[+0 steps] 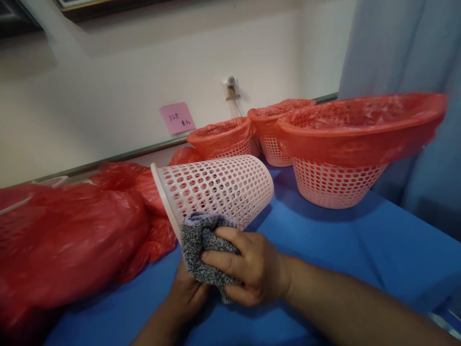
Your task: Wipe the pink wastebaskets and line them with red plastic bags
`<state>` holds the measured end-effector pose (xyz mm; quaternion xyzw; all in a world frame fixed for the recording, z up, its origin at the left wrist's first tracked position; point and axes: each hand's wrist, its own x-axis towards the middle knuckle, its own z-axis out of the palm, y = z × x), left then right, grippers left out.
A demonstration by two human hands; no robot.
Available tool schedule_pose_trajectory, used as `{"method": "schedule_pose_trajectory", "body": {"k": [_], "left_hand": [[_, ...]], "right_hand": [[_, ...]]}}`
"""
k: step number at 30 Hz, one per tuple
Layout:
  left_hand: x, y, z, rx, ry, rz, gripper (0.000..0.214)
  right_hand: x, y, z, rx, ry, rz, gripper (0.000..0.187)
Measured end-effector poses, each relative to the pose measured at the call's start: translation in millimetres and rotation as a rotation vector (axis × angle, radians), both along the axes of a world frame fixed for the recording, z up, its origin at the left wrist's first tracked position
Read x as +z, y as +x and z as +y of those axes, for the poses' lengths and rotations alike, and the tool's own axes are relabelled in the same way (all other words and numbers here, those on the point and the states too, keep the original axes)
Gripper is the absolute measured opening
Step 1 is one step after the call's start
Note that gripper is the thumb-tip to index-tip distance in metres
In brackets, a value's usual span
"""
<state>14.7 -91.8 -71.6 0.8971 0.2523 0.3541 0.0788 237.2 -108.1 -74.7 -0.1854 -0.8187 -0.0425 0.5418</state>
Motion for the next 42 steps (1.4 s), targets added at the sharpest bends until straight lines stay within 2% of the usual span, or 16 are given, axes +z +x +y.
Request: {"method": "schedule_pose_trajectory", "body": {"k": [2,6,9,12,14,17,20,23,25,27,31,33,35,36,39,42], "left_hand": [[0.4,0,1,0.037,-0.024,0.020,0.026],[0.1,0,3,0.091,-0.037,0.053,0.042],[-3.6,-2,6,0.104,-0.034,0.076,0.035],[-6.7,0,9,0.142,-0.053,0.131,0.031],[-6.4,2,8,0.169,-0.089,0.161,0.031],[-2.7,6,3,0.151,-0.151,0.113,0.027],[0.3,5,-4,0.112,-0.161,-0.062,0.031],[-0.9,0,-7,0.082,-0.118,-0.184,0.029],[-3.3,-3,-7,0.085,-0.112,-0.203,0.026],[-5.7,-4,-5,0.111,-0.133,-0.201,0.031],[-7.5,-5,-2,0.124,-0.137,-0.183,0.041],[-6.9,-5,-2,0.109,-0.145,-0.168,0.041],[-5.8,-5,-1,0.100,-0.153,-0.159,0.041],[-5.2,-4,-1,0.099,-0.153,-0.153,0.040],[-3.7,-2,0,0.097,-0.134,-0.128,0.038],[-2.3,1,0,0.051,-0.123,-0.111,0.031]], "right_hand": [[-0.9,7,9,-0.115,-0.084,0.067,0.055],[-4.7,44,55,-0.518,-0.432,0.430,0.047],[-7.5,63,79,-0.620,-0.622,0.620,0.045],[-5.5,54,67,-0.572,-0.485,0.522,0.047],[-2.1,36,43,-0.436,-0.310,0.324,0.053],[2.7,12,9,-0.173,-0.137,0.079,0.060],[5.1,0,-6,-0.006,-0.068,-0.049,0.059],[5.2,-2,-5,0.067,-0.062,-0.097,0.057],[3.9,1,0,0.036,-0.081,-0.072,0.056],[1.2,10,10,-0.117,-0.151,0.040,0.055],[-8.6,43,51,-0.530,-0.439,0.431,0.046],[-14.1,58,71,-0.605,-0.602,0.561,0.045],[-17.5,63,81,-0.621,-0.667,0.611,0.047],[-17.9,61,80,-0.615,-0.643,0.602,0.047],[-14.5,38,55,-0.511,-0.437,0.418,0.051],[-8.4,8,18,-0.259,-0.212,0.130,0.062]]}}
